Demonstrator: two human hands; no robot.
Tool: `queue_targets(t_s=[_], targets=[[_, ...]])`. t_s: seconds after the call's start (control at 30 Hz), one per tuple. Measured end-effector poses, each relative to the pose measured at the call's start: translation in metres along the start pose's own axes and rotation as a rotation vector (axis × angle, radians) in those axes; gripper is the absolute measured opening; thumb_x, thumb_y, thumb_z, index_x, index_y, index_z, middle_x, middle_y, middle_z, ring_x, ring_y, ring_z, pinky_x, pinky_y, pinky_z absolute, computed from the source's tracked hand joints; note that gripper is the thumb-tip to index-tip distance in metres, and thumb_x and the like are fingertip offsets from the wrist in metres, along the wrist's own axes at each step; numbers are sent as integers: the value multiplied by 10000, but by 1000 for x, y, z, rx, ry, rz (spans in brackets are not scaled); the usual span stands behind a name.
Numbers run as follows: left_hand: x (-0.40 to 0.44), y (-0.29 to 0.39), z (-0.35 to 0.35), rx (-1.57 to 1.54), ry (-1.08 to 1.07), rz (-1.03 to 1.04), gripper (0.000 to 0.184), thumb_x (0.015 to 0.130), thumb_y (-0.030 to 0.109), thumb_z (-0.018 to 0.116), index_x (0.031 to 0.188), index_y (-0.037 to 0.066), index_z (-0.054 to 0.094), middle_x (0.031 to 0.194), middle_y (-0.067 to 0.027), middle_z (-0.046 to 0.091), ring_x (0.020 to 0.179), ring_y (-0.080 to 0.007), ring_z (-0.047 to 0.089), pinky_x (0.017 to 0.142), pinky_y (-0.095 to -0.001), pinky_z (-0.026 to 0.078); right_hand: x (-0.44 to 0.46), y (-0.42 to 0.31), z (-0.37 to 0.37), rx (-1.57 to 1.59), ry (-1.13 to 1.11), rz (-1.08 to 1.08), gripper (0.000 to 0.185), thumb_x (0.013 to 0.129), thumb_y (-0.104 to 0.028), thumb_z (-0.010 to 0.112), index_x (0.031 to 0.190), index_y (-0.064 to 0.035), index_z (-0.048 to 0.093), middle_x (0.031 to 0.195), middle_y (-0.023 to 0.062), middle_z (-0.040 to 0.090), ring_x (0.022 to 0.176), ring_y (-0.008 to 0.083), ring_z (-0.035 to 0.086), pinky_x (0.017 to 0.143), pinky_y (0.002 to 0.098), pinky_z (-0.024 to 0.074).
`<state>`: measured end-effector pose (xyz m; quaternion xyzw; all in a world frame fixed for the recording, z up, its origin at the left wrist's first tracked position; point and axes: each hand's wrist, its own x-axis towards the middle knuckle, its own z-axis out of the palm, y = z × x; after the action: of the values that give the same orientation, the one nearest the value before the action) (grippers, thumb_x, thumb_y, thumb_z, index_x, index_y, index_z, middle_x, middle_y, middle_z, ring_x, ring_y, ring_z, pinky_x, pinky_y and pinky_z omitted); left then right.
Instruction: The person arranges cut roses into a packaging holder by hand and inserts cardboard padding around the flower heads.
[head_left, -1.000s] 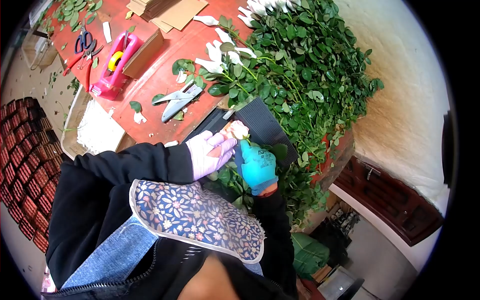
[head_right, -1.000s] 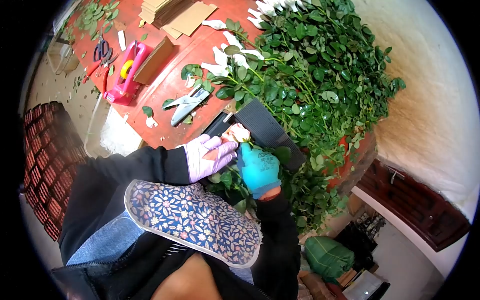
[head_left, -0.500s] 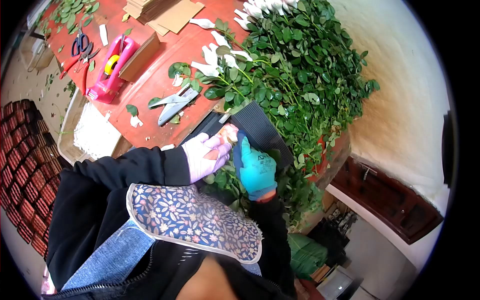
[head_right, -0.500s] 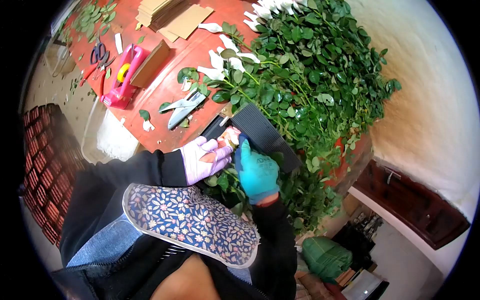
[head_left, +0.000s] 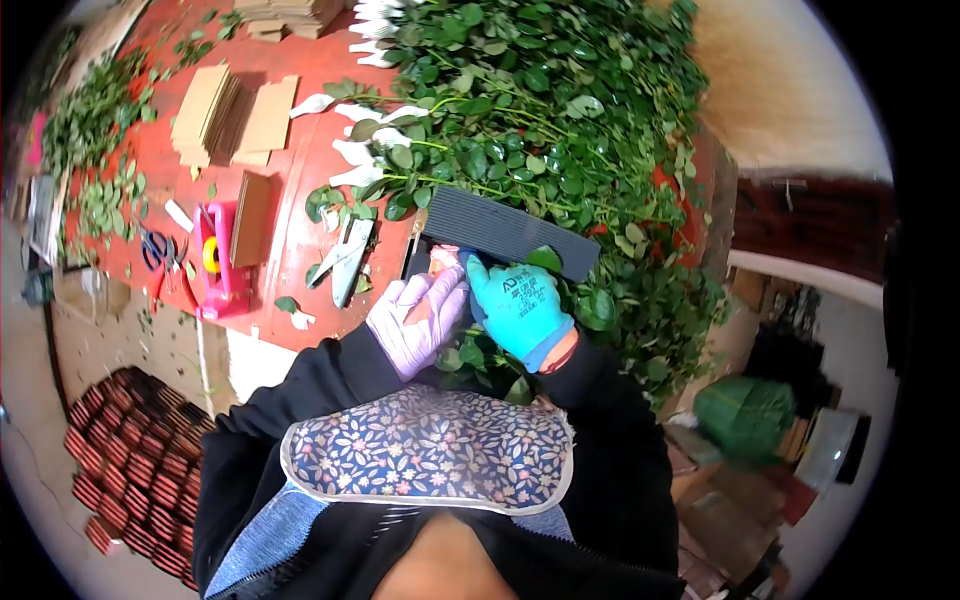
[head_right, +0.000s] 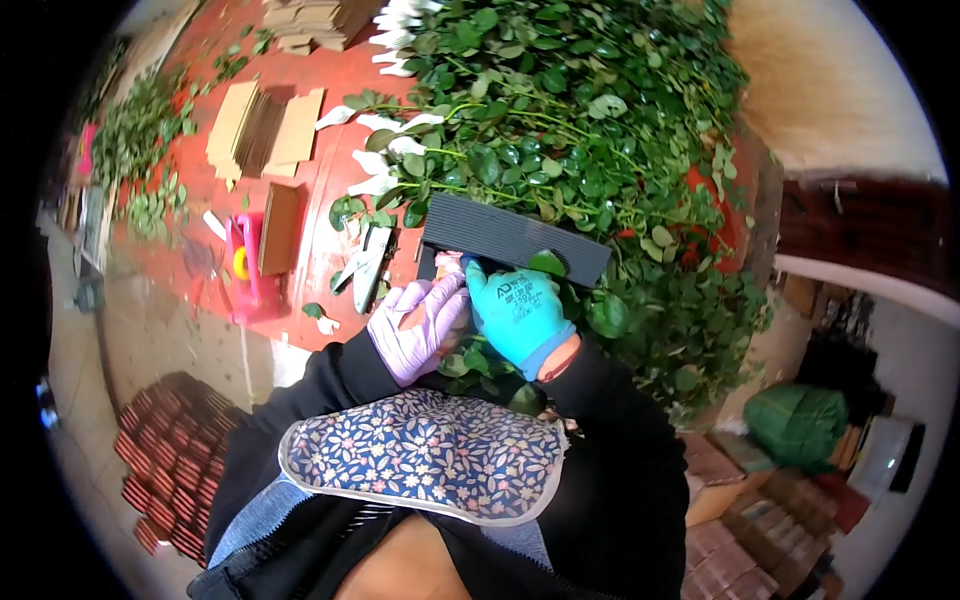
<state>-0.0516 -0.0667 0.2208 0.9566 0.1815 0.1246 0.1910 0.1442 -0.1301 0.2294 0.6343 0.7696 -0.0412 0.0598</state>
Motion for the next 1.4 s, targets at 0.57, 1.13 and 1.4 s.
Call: queue_targets(t_s=[0.57,1.13,1.4], targets=[[12,-10,2,13,-231,72,989,500,204,815,1400,11,452,1455,-209,433,1044,-371,553,918,-449,474,-22,17,-11,378,234,143,294,935,-299,527,1143,-125,643,679,79,648,617,263,652,522,438,478],[12,-9,-59,8,-28,108,316,794,66,683,1098,149,708,1003,-37,730,746,-223,708,606,-303,581,-22,14,21,321,194,66,146,845,-223,604,894,-86,605,648,77,609,598,250,640,509,409,477],[-1,0,-12,66,-210,140,277,847,142,678,1121,132,719,1089,5,718,681,-207,642,615,-350,556,-13,11,26,210,164,72,91,759,-151,622,819,-82,629,679,86,642,627,294,665,546,437,502]])
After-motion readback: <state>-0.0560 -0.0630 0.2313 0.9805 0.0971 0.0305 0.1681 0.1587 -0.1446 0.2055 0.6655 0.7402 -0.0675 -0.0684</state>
